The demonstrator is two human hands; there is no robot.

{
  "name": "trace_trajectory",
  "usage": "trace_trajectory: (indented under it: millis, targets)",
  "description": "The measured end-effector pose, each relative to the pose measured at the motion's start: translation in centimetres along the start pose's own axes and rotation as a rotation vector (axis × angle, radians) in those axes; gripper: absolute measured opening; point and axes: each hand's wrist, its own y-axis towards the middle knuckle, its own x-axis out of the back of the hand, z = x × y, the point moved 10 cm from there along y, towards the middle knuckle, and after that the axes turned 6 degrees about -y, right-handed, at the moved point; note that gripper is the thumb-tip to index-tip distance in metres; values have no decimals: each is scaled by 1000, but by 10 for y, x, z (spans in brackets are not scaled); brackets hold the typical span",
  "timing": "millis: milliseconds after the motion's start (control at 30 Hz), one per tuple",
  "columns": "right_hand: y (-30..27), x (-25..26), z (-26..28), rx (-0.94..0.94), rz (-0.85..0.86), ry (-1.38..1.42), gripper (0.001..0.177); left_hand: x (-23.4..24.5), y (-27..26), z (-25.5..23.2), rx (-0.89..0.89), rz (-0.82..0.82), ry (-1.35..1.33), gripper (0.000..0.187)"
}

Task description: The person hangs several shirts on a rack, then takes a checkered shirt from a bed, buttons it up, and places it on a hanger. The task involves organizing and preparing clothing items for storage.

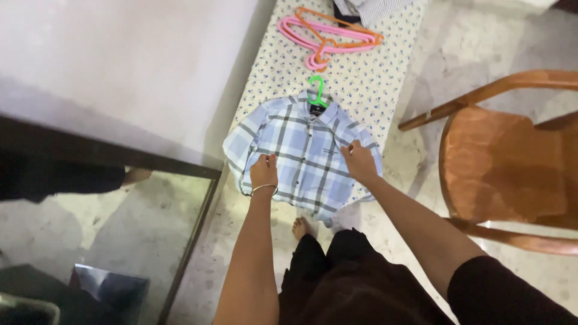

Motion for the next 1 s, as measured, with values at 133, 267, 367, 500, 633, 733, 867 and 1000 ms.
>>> trace_trajectory:
  millis: [133, 267, 367, 500, 633, 733, 867, 1000]
  targets:
    - [38, -3, -7, -60, -35, -59, 39, -36, 58, -12, -61, 122, 131, 28]
    - [90, -21, -25, -112, -4, -109, 37, -72, 105, -26, -154, 196, 271, 25]
    - [125, -37, -32, -93, -10, -137, 35, -102, 141, -30, -198, 255, 338, 28]
    - [167, -59, -34, 9, -47, -187, 26, -151, 179, -22, -217, 348, 341, 33]
    - [210, -74, -30, 19, -88, -98, 24, -197, 206, -23, -315, 362, 303, 38]
    - [242, -82, -20, 83, -146, -66, 29, -227, 220, -38, -486, 337, 274, 46]
    - [286, -98, -22, 106, -240, 36, 30, -258, 244, -54, -471, 282, 211, 47]
    - [319, -123, -25, 54, -229, 125, 34, -268, 270, -53, -404, 155, 141, 49]
